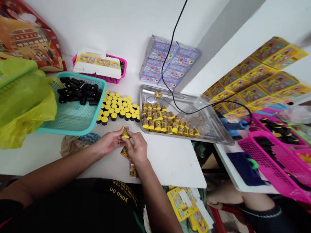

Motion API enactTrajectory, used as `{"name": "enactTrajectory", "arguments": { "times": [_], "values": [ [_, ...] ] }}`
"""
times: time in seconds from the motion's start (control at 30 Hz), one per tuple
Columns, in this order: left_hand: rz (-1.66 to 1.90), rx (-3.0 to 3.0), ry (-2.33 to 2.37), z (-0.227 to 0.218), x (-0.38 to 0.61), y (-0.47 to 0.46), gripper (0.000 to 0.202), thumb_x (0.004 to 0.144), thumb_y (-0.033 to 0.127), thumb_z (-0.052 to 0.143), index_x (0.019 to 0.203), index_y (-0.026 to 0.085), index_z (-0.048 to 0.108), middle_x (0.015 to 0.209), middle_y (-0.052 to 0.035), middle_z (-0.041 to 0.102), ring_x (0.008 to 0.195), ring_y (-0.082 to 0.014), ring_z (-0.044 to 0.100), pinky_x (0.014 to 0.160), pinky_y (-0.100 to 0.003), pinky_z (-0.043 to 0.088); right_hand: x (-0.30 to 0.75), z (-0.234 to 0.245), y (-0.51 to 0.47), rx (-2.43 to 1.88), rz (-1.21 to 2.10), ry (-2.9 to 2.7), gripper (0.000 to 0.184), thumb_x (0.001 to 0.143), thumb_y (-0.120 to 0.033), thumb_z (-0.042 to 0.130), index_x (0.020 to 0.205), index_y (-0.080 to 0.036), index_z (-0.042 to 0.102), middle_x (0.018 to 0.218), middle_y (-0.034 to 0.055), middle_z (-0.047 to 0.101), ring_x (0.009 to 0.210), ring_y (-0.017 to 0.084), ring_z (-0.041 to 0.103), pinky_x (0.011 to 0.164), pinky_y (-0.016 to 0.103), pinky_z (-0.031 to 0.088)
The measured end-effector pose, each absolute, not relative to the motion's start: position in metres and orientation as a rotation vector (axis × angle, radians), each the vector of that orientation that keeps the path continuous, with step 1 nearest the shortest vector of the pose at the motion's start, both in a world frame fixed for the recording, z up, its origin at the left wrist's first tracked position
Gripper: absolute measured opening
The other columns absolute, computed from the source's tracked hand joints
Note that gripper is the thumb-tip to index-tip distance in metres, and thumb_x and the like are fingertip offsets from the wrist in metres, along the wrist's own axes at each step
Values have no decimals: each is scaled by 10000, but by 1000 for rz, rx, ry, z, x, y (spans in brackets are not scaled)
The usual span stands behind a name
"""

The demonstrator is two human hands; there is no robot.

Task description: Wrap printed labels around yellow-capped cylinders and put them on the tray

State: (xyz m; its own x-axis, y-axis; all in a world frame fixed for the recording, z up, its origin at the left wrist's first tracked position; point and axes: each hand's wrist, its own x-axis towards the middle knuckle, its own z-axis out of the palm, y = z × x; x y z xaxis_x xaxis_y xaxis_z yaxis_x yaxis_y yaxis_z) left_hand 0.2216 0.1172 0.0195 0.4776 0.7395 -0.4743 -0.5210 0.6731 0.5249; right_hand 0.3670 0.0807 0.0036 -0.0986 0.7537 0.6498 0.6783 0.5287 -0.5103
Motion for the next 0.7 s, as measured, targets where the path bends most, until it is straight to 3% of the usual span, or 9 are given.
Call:
{"name": "enactTrajectory", "arguments": {
  "times": [0.3,0.43,0.7],
  "values": [
    [749,330,784,16,223,116,222,777,322,759,779,113,685,665,-48,659,602,-117,598,637,-233,454,367,4,84,-1073,179,-1768,192,888,-218,632,1063,-238,709,754,25,661,694,168,590,632,323,522],
    [763,351,776,14,225,115,217,799,311,734,751,109,671,669,-53,656,599,-118,596,648,-241,459,368,0,83,-1045,60,-1811,182,890,-206,623,1051,-225,705,707,25,631,675,173,563,622,326,506],
    [743,370,717,24,219,120,144,795,261,718,815,125,674,718,-46,665,625,-135,613,647,-267,472,370,-1,81,-1166,57,-1810,254,901,-282,626,1144,-217,658,862,65,677,795,193,611,713,350,540]
  ]
}}
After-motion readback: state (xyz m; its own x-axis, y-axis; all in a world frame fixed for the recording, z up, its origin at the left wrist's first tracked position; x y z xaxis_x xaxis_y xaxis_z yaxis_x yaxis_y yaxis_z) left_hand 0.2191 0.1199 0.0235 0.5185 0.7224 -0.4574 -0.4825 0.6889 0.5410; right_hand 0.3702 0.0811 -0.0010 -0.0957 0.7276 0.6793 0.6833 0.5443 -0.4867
